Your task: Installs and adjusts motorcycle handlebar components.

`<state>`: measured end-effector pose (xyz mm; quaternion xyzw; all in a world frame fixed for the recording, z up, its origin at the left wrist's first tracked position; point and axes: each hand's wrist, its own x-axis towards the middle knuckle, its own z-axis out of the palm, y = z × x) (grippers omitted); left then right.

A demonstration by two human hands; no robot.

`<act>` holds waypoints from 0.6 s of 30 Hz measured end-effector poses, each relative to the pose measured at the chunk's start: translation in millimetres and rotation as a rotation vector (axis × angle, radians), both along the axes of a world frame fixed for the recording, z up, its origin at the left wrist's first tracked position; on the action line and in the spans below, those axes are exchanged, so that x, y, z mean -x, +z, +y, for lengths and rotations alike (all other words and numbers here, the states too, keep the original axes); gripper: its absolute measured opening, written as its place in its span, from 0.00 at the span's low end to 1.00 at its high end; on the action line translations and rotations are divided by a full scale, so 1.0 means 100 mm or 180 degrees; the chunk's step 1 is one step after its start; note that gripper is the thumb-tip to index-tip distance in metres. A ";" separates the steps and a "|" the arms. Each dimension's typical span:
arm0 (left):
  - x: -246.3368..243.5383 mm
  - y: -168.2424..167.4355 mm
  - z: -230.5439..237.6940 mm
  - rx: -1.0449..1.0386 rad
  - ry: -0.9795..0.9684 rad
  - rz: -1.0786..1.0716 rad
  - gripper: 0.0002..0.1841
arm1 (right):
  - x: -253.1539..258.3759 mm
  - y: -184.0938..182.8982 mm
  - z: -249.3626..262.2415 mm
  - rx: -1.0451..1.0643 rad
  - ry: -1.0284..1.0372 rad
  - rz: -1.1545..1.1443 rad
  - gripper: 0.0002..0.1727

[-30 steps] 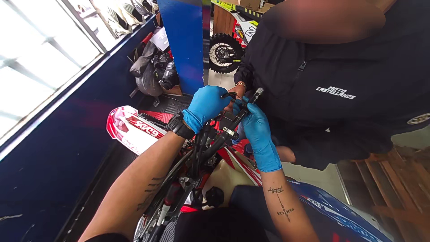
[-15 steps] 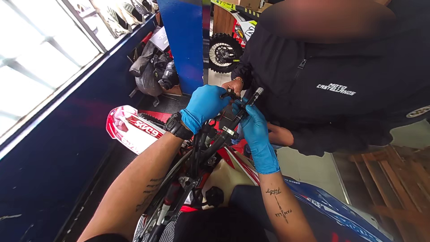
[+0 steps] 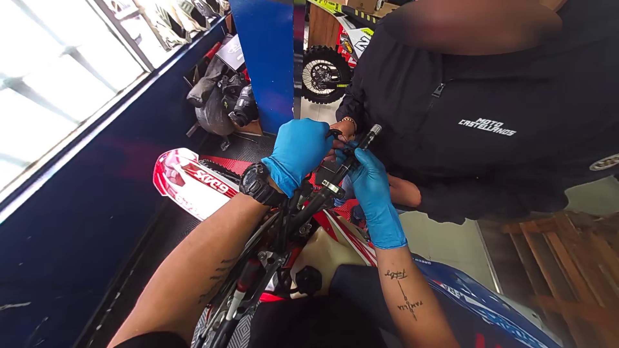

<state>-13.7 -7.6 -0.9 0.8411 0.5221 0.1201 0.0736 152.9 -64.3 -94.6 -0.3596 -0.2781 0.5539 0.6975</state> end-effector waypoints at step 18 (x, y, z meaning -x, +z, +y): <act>-0.02 0.02 -0.02 -0.0049 0.0030 0.0022 0.14 | 0.04 0.04 -0.02 0.0119 -0.0200 -0.0183 0.14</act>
